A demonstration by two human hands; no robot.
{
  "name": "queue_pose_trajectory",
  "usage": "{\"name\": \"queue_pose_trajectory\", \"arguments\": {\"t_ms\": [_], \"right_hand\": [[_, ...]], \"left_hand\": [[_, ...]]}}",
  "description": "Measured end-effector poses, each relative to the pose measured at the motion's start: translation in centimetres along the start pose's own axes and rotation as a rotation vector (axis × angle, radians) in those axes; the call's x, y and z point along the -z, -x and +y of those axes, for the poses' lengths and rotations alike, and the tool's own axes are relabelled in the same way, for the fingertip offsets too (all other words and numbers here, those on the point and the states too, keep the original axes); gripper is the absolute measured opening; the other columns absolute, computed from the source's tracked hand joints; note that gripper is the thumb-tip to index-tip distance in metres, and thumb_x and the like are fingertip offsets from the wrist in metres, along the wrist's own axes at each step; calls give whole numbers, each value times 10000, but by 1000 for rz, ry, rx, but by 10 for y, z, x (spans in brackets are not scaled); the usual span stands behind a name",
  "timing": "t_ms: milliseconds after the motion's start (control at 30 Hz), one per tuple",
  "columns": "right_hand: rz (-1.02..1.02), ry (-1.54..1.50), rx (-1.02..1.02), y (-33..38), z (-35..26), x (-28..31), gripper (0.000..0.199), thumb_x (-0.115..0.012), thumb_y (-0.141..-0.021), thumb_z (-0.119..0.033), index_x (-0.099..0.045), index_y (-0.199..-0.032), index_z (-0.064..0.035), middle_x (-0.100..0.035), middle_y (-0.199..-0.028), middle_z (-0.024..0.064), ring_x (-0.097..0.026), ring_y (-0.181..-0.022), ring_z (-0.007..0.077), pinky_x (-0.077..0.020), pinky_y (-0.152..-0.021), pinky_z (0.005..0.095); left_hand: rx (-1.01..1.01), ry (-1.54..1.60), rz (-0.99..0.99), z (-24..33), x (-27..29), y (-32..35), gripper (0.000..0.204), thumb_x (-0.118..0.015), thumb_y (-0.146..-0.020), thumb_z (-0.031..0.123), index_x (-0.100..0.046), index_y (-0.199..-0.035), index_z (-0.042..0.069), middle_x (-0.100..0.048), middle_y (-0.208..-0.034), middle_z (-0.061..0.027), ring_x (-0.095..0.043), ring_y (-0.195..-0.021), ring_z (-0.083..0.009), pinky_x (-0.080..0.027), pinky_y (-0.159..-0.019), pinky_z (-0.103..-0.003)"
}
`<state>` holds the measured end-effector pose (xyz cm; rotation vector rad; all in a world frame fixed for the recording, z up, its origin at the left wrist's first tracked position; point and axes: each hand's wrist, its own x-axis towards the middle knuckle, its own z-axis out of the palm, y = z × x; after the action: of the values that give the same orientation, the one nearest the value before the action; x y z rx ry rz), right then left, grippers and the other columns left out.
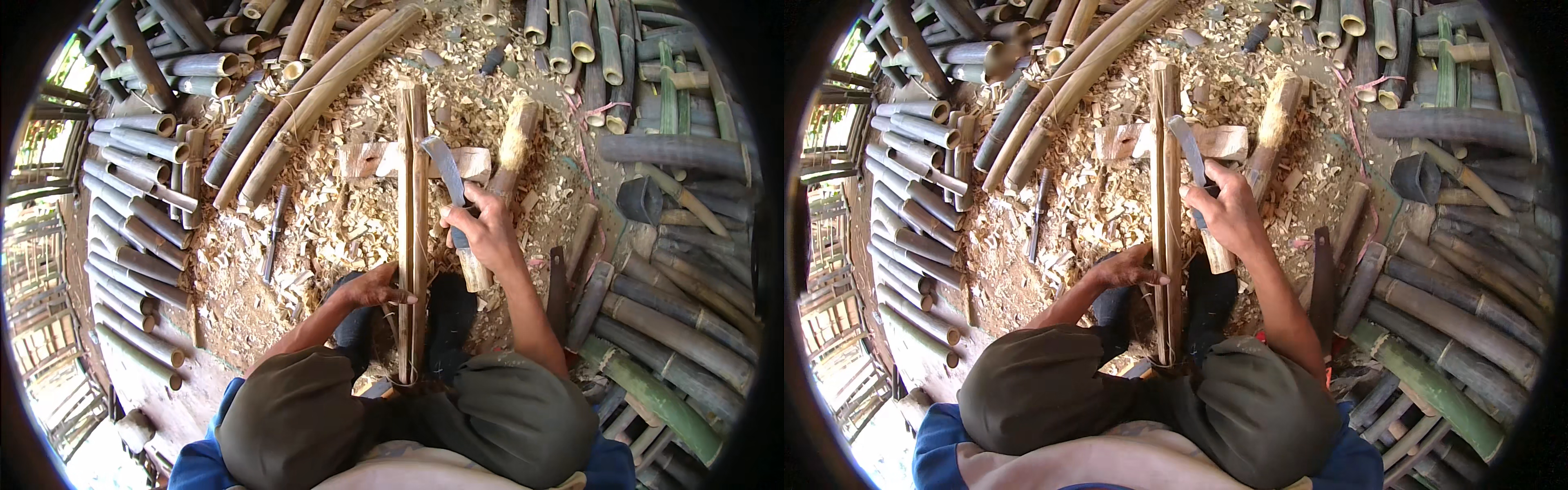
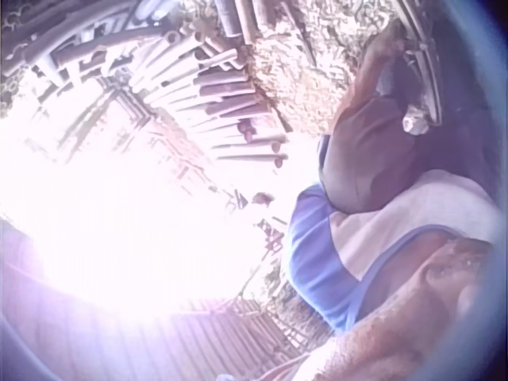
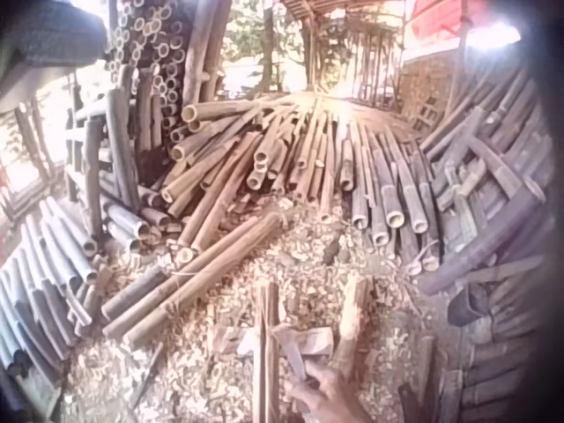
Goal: The person shapes and carves a bamboo pole using a small knife and a larger piece of wood as a mallet to drive the blade through the material.
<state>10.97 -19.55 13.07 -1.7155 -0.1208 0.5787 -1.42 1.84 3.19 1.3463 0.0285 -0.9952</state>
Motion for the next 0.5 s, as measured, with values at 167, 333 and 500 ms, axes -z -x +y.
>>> {"name": "queue_pose_trajectory", "arguments": {"t_ms": [167,333,500], "right_hand": [[-12,55,-36,1,5,-7,273,-654,-911,-163,-664,-1073,56,-681,-812,108,-640,-663,161,-519,-585,352],[-69,269,-8,-12,16,-11,377,-668,-881,-191,-670,-1133,90,-692,-802,158,-656,-694,222,-529,-666,400],[-85,417,-98,-20,3,-14,481,-650,-873,-173,-637,-1241,136,-720,-851,211,-667,-739,253,-546,-720,413]], "left_hand": [[-86,-53,207,-4,6,-13,869,-911,-792,295,-437,-1455,-7,-650,-1241,-136,-590,-1195,-244,-459,-1068,-407],[-170,108,227,-14,5,-36,930,-898,-808,232,-326,-1508,13,-624,-1286,-146,-627,-1141,-252,-515,-993,-420],[47,-392,510,-6,-15,-36,990,-898,-741,417,-311,-1339,-110,-664,-1111,-313,-682,-1082,-427,-541,-950,-470]]}}
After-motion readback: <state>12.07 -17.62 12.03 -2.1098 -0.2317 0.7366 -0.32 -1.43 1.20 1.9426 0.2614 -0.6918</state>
